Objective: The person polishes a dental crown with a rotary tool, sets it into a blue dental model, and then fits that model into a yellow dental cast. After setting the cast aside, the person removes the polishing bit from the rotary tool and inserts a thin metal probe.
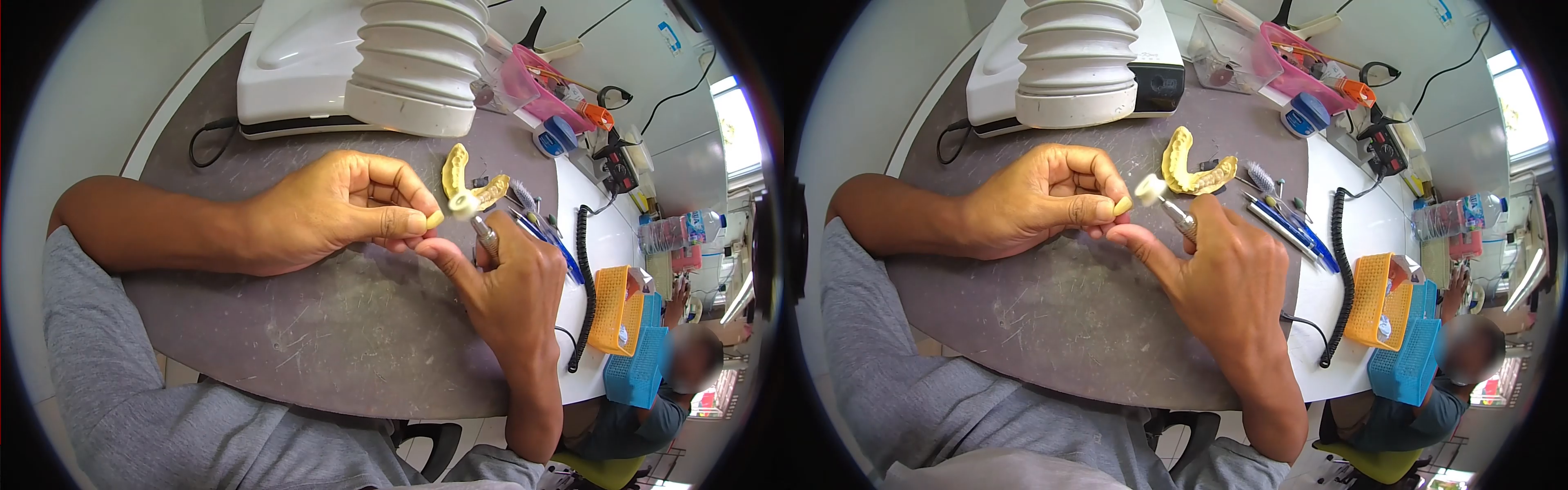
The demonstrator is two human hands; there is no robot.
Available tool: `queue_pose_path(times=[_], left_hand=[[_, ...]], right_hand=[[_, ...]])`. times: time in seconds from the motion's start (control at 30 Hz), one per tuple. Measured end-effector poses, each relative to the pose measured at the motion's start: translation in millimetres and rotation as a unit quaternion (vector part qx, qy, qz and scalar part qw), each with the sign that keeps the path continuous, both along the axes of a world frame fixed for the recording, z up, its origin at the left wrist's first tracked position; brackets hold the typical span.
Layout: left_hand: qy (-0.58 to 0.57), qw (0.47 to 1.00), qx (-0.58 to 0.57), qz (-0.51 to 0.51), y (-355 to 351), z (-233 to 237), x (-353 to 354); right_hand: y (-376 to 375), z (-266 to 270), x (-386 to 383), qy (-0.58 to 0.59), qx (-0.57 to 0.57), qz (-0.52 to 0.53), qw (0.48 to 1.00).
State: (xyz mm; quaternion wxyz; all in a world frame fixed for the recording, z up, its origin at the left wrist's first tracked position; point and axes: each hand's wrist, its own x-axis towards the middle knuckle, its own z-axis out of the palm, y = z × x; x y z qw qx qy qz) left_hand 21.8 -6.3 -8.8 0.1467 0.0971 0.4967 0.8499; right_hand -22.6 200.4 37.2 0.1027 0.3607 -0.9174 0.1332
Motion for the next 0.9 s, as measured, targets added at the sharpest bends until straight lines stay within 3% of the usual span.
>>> queue_pose_path(times=[0.63, 0.73, 0.9], left_hand=[[-0.021, 1.0, 0.011, -0.004, 0.0, 0.7, 0.1], [-0.005, 1.0, 0.008, -0.006, 0.1, 0.4, 0.2], [-0.013, 0.999, -0.03, 0.019, -1.2, 4.7, 1.6]], right_hand=[[0.6, -3.0, -0.4, 0.013, 0.004, 0.023, 1.0], [2.5, -4.3, -0.3, -0.012, -0.012, 0.066, 0.998], [5.5, -2.7, -4.5, -0.03, -0.015, -0.019, 0.999]])
